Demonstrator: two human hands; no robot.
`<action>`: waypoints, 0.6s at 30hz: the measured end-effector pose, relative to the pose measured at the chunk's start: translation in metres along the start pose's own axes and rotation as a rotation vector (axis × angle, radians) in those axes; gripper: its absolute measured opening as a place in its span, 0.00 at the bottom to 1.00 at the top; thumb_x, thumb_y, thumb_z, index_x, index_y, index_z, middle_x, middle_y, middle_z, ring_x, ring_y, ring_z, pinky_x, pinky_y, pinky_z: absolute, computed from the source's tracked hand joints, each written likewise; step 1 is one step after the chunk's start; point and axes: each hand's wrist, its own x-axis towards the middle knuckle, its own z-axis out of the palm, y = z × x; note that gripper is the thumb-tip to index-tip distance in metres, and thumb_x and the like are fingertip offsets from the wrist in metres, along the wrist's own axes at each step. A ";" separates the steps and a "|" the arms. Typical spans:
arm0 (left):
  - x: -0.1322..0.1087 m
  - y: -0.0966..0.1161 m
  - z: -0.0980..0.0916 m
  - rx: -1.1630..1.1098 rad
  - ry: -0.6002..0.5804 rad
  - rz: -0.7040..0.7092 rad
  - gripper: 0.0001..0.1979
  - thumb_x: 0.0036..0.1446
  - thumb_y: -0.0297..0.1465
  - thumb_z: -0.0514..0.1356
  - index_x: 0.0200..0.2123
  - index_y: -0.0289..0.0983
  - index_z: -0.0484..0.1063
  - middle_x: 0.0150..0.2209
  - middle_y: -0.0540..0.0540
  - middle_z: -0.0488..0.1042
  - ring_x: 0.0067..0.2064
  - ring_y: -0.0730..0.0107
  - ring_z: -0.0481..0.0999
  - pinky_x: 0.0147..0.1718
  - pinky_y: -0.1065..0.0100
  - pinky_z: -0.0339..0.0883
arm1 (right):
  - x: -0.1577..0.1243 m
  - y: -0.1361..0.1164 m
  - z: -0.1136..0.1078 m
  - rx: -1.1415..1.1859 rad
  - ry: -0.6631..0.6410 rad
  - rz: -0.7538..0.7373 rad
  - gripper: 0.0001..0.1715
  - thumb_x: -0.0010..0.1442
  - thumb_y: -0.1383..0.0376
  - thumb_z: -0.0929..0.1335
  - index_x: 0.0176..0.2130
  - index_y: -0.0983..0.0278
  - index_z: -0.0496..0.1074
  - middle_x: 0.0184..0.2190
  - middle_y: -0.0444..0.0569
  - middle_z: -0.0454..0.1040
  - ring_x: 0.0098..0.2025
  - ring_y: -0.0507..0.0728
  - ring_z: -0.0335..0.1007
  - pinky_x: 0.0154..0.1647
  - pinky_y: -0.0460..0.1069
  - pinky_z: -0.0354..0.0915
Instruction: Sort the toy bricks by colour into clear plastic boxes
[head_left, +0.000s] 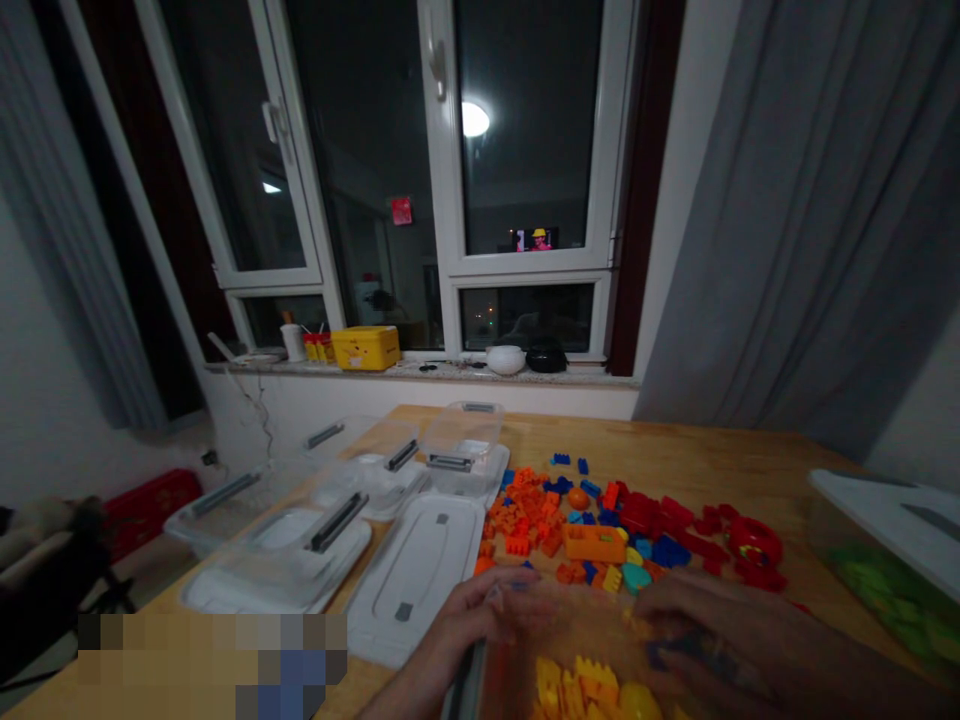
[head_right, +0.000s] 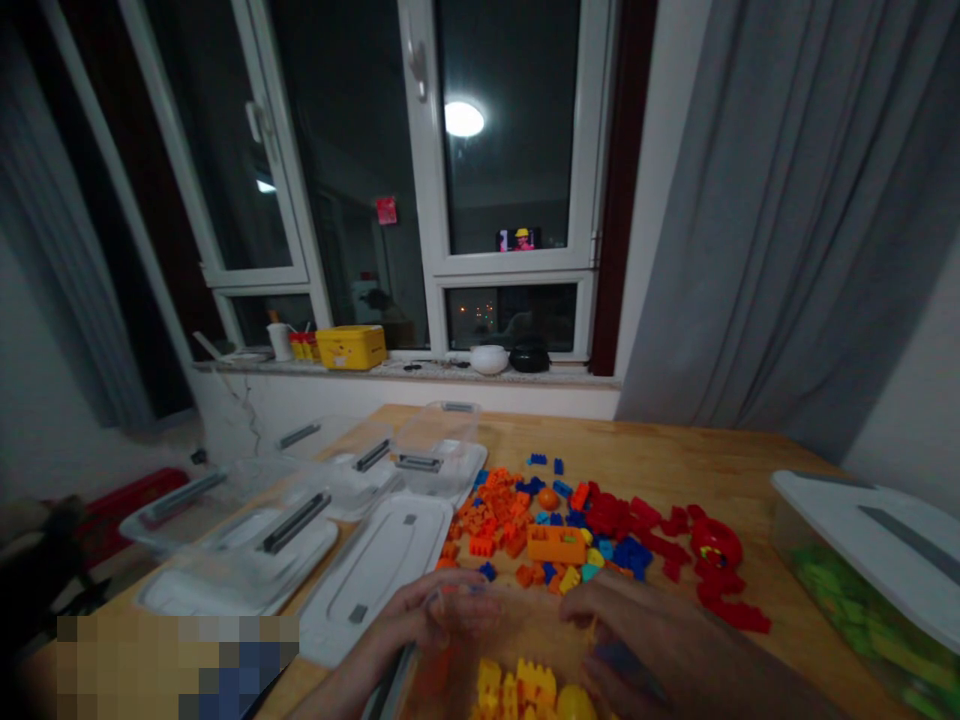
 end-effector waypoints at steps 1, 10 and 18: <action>-0.001 0.002 0.001 0.001 0.006 0.003 0.32 0.39 0.26 0.61 0.51 0.44 0.83 0.53 0.47 0.84 0.60 0.46 0.77 0.64 0.48 0.58 | 0.002 0.001 -0.004 -0.002 -0.006 0.021 0.18 0.64 0.48 0.68 0.48 0.49 0.82 0.48 0.46 0.87 0.47 0.62 0.83 0.48 0.51 0.77; -0.004 0.007 0.003 0.025 0.012 0.001 0.32 0.39 0.26 0.60 0.51 0.44 0.84 0.54 0.49 0.83 0.61 0.46 0.75 0.65 0.49 0.58 | 0.030 0.045 -0.022 -0.086 0.029 0.214 0.16 0.68 0.56 0.62 0.41 0.56 0.78 0.41 0.52 0.85 0.42 0.63 0.79 0.44 0.53 0.70; -0.005 0.008 0.007 0.009 0.012 -0.003 0.29 0.42 0.27 0.61 0.51 0.43 0.84 0.54 0.47 0.84 0.61 0.45 0.75 0.66 0.49 0.57 | 0.038 0.097 0.000 -0.143 -0.003 0.282 0.10 0.63 0.64 0.65 0.32 0.58 0.75 0.31 0.49 0.82 0.34 0.59 0.77 0.34 0.51 0.64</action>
